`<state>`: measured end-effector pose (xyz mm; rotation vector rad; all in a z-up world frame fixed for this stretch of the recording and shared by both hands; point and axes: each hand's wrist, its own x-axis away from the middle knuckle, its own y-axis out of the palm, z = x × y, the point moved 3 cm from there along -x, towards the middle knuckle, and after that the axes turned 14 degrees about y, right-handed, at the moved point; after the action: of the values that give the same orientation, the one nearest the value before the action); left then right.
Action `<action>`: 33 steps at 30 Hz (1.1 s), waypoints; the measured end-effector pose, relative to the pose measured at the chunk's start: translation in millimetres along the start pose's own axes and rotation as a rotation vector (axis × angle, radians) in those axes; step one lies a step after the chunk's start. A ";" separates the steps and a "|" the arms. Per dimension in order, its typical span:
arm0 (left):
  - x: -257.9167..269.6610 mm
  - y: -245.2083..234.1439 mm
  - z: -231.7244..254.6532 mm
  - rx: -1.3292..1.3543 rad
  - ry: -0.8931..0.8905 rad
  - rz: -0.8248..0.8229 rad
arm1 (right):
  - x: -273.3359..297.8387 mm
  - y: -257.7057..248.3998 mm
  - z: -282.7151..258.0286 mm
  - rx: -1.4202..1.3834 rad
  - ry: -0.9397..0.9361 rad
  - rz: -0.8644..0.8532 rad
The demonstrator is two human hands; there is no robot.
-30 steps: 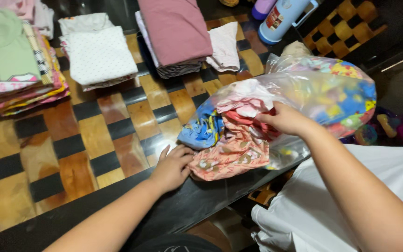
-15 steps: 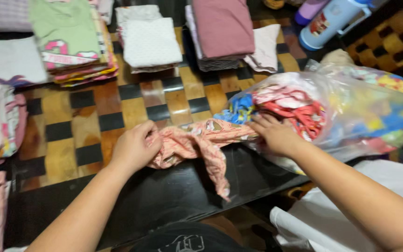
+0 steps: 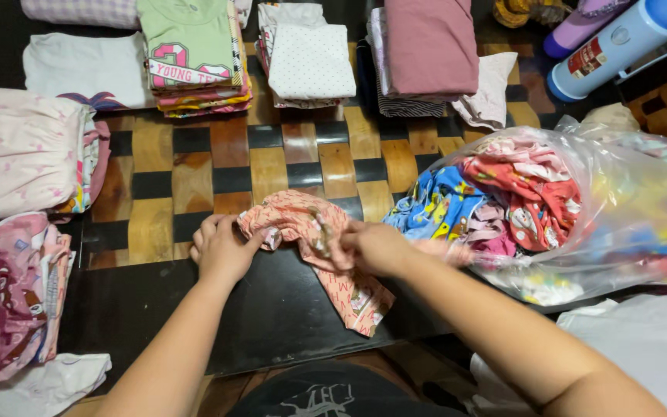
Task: The person takes various items of baby clothing out of a plastic bag and folds them individually before placing them into stacks on a table.
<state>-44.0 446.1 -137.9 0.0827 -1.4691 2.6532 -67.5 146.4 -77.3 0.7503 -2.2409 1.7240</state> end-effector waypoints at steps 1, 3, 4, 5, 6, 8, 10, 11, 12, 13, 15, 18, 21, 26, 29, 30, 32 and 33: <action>-2.6 2.7 -1.3 0.006 -0.020 0.005 | -1.4 2.5 -11.0 -0.090 -0.109 0.041; -5.3 7.4 -6.1 -0.043 0.027 0.051 | -5.7 11.2 -13.1 -0.281 -0.140 -0.014; -6.3 9.9 -9.8 -0.070 0.052 0.076 | -13.1 18.6 -4.0 -0.379 -0.060 -0.101; -6.3 12.5 -16.9 -0.034 0.024 0.086 | -19.3 30.6 9.2 -0.475 0.022 -0.188; -10.2 13.5 -24.9 0.005 -0.001 0.100 | -28.4 36.0 32.1 -0.609 0.113 -0.103; -14.1 13.2 -44.8 0.121 -0.081 0.114 | -34.4 48.3 101.0 -0.922 0.460 0.063; -13.2 12.6 -64.0 0.278 -0.192 0.112 | -21.8 44.0 174.2 -1.136 0.533 0.293; -13.9 11.4 -69.2 0.465 -0.195 0.147 | -14.3 42.0 198.6 -1.131 0.525 0.424; -15.6 9.6 -70.0 0.652 -0.197 0.181 | -12.4 44.0 212.3 -1.154 0.561 0.398; -15.5 6.7 -66.6 0.839 -0.198 0.215 | -11.2 42.6 219.5 -1.177 0.597 0.372; -12.8 -4.7 -50.9 1.260 -0.217 0.131 | -13.3 33.7 208.7 -1.188 0.637 0.265; -15.0 -31.4 -5.4 1.362 -0.122 -0.006 | -28.7 1.3 121.8 -0.976 0.447 0.135; -20.5 -57.3 49.5 1.188 -0.030 -0.155 | -18.8 -60.1 10.5 -0.787 -0.032 0.126; -30.3 -134.6 134.8 0.912 0.705 -0.144 | -2.7 -143.0 -93.3 -0.398 -0.592 0.288; -25.6 -191.4 146.5 0.634 0.779 0.082 | 6.8 -168.5 -81.2 -0.227 -0.075 0.065; -22.0 -210.3 146.1 0.550 0.789 0.155 | 18.0 -181.0 -79.9 -0.295 -0.228 0.154; -11.3 -237.7 139.1 0.551 0.635 0.082 | 43.2 -201.8 -69.4 -0.489 -0.395 0.239; -7.5 -247.1 137.5 0.553 0.560 0.045 | 54.2 -207.9 -64.5 -0.615 -0.408 0.234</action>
<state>-7.4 459.2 142.2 -0.5986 -0.5647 2.7076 -15.0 155.3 140.6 0.7533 -3.0070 0.8904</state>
